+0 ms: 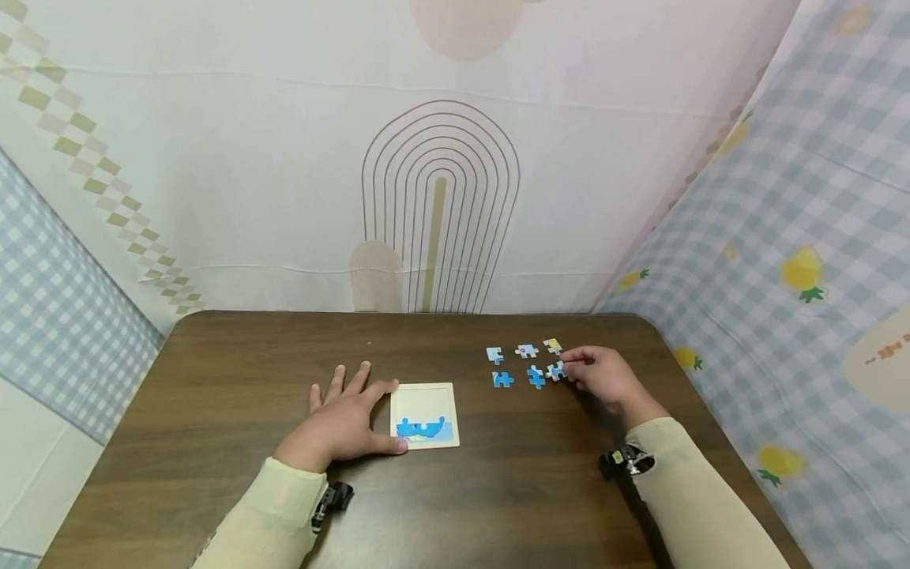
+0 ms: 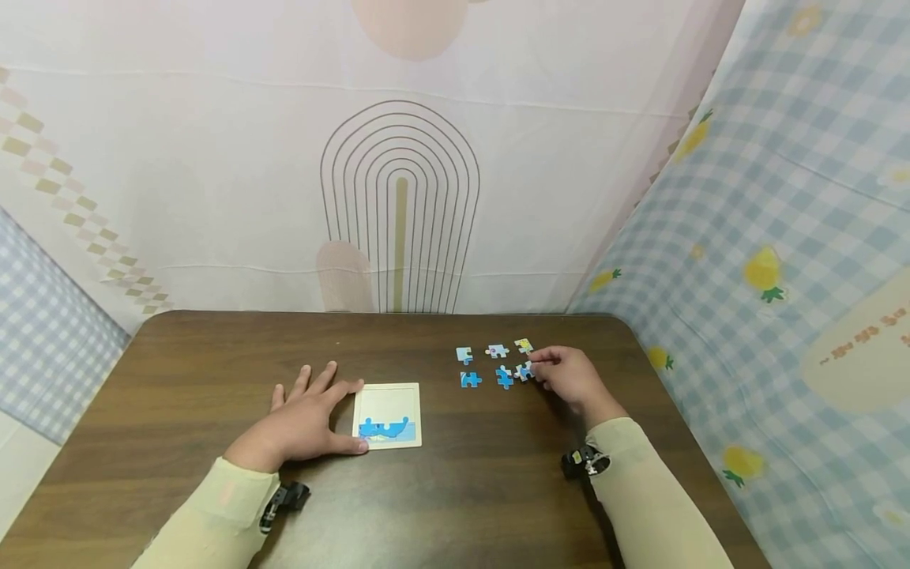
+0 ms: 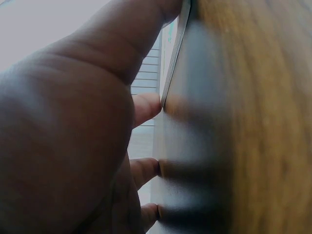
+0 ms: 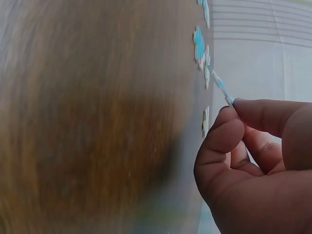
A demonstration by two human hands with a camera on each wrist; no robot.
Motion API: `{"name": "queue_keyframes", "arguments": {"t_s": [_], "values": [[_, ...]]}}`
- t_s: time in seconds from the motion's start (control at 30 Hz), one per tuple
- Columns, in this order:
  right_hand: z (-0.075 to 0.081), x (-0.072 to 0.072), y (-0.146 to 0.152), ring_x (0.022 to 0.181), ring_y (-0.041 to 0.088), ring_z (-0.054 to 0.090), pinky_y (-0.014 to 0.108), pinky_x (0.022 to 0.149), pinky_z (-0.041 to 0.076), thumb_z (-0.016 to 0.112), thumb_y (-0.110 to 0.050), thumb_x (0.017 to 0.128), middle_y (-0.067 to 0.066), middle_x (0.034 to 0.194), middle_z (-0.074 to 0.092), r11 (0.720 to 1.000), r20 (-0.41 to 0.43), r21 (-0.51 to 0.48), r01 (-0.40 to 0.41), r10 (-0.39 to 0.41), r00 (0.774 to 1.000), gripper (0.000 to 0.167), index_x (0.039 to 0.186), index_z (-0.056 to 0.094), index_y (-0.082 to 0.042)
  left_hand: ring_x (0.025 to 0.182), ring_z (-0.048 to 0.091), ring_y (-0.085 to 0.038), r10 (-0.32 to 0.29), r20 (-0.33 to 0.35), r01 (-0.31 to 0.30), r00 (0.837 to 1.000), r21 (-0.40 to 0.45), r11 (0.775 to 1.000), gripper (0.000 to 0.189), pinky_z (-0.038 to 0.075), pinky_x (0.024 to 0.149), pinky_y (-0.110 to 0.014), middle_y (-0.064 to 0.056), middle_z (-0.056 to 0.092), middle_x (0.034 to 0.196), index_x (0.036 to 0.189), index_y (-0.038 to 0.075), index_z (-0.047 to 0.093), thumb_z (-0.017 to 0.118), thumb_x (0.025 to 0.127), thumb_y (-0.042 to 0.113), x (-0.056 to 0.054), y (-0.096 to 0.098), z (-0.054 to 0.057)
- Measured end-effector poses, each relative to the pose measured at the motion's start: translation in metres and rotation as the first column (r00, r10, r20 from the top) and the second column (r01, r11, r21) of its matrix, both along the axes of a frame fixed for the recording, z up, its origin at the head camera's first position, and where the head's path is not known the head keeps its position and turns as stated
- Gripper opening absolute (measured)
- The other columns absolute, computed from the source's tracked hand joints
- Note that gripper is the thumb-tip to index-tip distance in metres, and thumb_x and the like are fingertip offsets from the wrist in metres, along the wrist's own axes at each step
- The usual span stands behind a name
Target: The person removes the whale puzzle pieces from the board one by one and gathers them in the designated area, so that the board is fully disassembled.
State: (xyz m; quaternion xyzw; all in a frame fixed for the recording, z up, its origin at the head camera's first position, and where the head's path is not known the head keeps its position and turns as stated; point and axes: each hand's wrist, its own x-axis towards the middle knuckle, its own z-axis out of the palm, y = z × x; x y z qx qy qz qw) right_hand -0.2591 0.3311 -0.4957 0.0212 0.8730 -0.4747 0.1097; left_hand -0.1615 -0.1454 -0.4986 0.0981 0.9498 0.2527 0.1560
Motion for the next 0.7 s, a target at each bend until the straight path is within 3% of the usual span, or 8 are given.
{"name": "queue_keyframes", "arguments": {"t_s": [0.27,0.7], "values": [[0.0,-0.003,0.01,0.091,0.016,0.067,0.029,0.074,0.06,0.069,-0.011,0.11,0.013,0.107,0.076,0.998,0.022,0.062,0.012,-0.014,1.0,0.029,0.133,0.074,0.006,0.173,-0.005,-0.058,0.005,-0.003,-0.005,1.0,-0.004,1.0,0.112,-0.004,0.126,-0.091,-0.017,0.01,0.19,0.173,0.038,0.045,0.09,0.079,0.079,-0.001,-0.001,-0.001],[0.004,-0.012,0.014,0.088,0.018,0.065,0.032,0.077,0.059,0.065,-0.01,0.111,0.008,0.099,0.073,0.986,0.075,0.164,-0.032,0.02,0.997,0.028,0.131,0.075,0.006,0.173,-0.006,-0.057,0.004,-0.001,-0.004,1.0,-0.005,1.0,0.112,-0.004,0.127,-0.09,-0.016,0.009,0.191,0.173,0.039,0.045,0.09,0.079,0.079,-0.001,-0.001,-0.001]]}}
